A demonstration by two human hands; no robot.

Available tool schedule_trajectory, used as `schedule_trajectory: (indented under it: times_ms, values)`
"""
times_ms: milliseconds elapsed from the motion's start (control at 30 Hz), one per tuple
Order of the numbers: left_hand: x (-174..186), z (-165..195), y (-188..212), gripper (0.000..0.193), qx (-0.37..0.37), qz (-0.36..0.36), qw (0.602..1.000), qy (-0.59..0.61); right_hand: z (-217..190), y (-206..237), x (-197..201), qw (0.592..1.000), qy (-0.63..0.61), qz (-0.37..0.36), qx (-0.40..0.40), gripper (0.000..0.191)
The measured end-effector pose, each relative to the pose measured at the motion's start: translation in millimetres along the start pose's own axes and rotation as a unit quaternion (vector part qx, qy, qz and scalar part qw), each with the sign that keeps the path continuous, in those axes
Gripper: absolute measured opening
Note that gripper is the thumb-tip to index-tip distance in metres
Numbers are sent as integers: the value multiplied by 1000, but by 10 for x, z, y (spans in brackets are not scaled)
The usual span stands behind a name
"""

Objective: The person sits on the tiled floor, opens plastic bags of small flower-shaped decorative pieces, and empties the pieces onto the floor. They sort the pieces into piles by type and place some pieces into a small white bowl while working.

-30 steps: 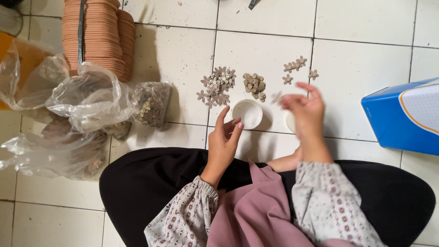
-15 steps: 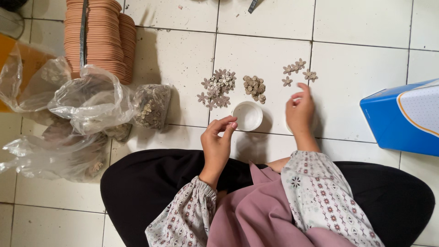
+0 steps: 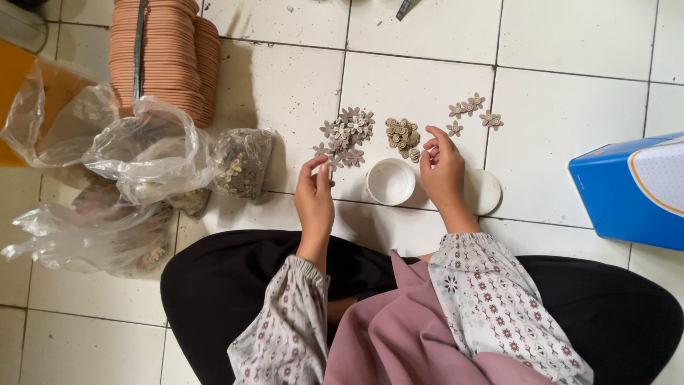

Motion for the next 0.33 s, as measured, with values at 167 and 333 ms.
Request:
schedule_trajectory:
  times_ms: [167, 333]
  values:
    - [-231, 65, -133, 13, -136, 34, 946, -292, -204, 57, 5, 1000, 7, -3, 28, 48]
    - [-488, 86, -219, 22, -222, 67, 897, -376, -394, 139, -25, 998, 2, -11, 58, 51]
Point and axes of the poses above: each hand's wrist, its own y-axis away from the middle knuckle, its own x-axis out of the back of the hand, z = x × y, the point moved 8 cm from there along -y, towards the middle knuckle, and after that the axes turned 3 degrees about -y, right-handed, at the moved point
